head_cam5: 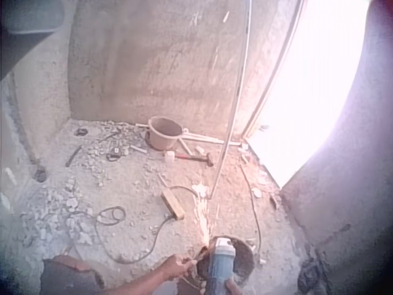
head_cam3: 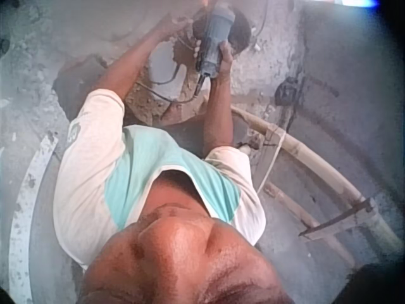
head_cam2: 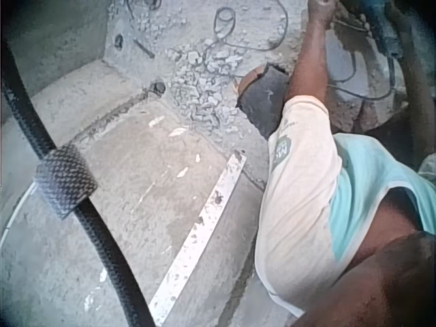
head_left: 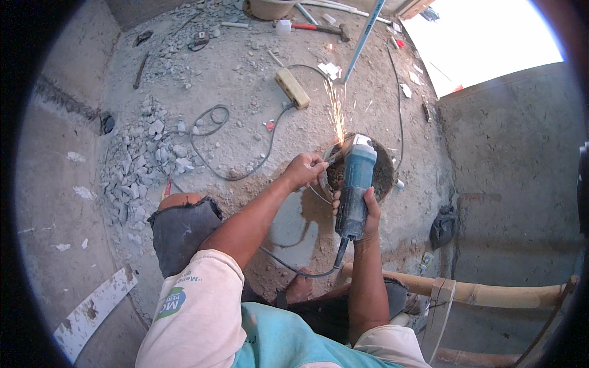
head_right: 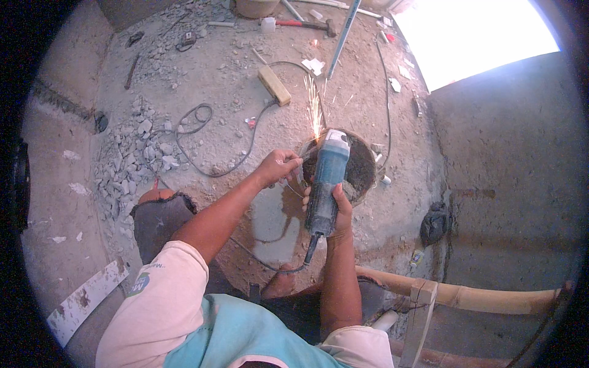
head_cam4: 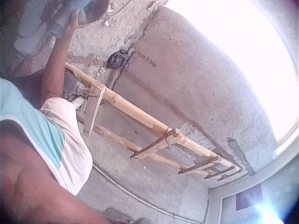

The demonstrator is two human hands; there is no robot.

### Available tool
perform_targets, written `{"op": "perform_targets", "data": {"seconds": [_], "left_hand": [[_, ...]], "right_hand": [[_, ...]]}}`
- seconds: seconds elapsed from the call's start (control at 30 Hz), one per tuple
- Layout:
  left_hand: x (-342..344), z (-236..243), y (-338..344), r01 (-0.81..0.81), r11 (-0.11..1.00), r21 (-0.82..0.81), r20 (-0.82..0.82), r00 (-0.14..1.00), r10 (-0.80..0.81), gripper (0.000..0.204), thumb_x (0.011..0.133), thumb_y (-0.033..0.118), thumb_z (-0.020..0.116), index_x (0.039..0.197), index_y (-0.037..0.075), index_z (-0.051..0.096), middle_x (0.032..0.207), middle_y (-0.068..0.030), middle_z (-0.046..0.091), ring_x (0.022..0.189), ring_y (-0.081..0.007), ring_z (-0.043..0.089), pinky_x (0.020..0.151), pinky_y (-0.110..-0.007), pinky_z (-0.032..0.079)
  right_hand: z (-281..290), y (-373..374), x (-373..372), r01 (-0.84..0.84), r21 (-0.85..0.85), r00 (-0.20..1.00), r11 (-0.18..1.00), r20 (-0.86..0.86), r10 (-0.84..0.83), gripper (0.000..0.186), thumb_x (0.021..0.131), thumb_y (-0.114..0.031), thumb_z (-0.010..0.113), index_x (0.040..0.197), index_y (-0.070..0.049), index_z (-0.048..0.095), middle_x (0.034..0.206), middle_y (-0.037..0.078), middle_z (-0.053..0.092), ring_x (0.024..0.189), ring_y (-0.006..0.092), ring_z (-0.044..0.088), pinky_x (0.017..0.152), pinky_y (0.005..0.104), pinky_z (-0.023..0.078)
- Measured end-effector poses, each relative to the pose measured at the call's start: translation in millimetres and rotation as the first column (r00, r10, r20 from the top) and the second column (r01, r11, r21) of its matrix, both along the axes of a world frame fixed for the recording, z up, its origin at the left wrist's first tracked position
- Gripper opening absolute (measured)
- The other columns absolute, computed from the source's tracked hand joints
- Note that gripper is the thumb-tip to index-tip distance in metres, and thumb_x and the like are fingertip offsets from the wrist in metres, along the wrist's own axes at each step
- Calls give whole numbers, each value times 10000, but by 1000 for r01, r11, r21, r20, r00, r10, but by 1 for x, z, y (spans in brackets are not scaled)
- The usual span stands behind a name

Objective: The person uses an angle grinder to cut or grind a metal rod embedded in a hole in a concrete floor, holding the tool with both hands while sitting on the floor.

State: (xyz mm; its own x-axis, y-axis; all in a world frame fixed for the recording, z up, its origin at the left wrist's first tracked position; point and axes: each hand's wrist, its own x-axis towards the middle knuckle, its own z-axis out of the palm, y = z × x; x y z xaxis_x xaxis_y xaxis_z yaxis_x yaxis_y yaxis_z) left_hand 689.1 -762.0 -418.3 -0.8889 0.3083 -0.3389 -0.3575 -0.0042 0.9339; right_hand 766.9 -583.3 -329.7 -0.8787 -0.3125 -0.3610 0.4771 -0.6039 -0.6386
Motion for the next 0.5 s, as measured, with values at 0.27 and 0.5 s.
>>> {"op": "perform_targets", "data": {"seconds": [0.27, 0.5], "left_hand": [[0, 5, -2, 41, 999, -18, 34, 999, -41, 246, 892, 263, 590, 938, 23, 623, 737, -58, 647, 559, -113, 599, 450, -253, 460], [1, -2, 0, 19, 1000, 22, 24, 1000, -19, 256, 891, 259, 599, 969, 16, 606, 777, -66, 650, 577, -113, 595, 453, -245, 449]], "right_hand": [[1, 2, 1, 2, -25, 1000, 1000, -11, -3, 674, 903, -473, 520, 1249, 93, 404, 981, 200, 614, 814, 277, 657, 700, 385, 572], [6, 5, 1, 59, 47, 998, 997, -22, -58, 752, 873, -555, 523, 1222, 103, 422, 950, 202, 612, 776, 268, 656, 666, 360, 573]]}}
